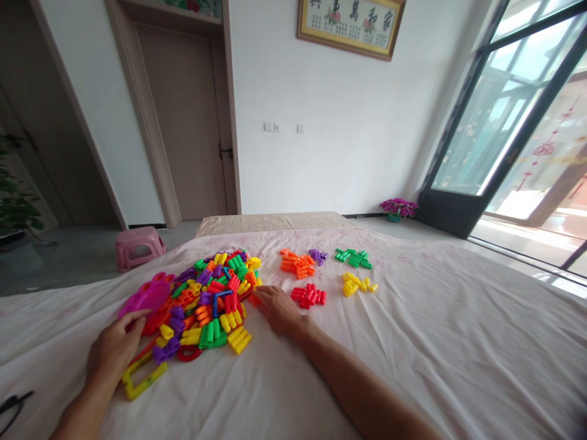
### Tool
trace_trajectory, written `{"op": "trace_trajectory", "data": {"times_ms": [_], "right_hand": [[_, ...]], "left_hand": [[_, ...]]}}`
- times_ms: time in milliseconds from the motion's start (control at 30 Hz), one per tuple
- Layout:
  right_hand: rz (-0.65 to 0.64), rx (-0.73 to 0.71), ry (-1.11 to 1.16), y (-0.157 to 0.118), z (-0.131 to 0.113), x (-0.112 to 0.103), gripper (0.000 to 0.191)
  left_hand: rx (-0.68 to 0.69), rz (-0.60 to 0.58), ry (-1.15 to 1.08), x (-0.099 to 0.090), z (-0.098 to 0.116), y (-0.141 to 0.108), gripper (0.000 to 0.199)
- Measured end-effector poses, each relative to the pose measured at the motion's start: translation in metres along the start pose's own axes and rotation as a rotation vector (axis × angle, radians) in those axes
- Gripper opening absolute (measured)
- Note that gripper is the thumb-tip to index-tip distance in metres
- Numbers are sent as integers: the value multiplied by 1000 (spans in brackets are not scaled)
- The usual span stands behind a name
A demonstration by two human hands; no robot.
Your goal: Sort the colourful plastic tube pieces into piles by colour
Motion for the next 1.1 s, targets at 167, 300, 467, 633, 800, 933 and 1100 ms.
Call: {"op": "trace_trajectory", "data": {"times_ms": [167,300,467,633,800,933,1100], "right_hand": [[-71,139,-122,-1,6,-1,31],[-80,147,-127,-4,9,-5,27],[-24,162,-53,-8,14,-9,34],[316,322,43,-11,47,-29,36],[558,603,-20,-30,96,-59,38],[472,808,-47,-51,118,-68,43],[310,875,-79,-59,118,-69,43]], "left_hand": [[4,4,8,1,0,2,51],[-14,15,31,1,0,1,51],[-4,25,40,-1,2,0,51],[-28,-1,76,-1,1,2,53],[-13,18,70,-1,0,2,54],[-8,24,50,1,-1,4,54],[-30,22,51,2,-1,3,52]]}}
Point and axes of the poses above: each hand's wrist, its own y-axis towards the middle knuckle, its own x-axis out of the palm, z = x × y, the point moved 2 cm from there along y, towards the middle knuckle, and after that the axes turned 10 degrees about -x, right-handed, at the moved point
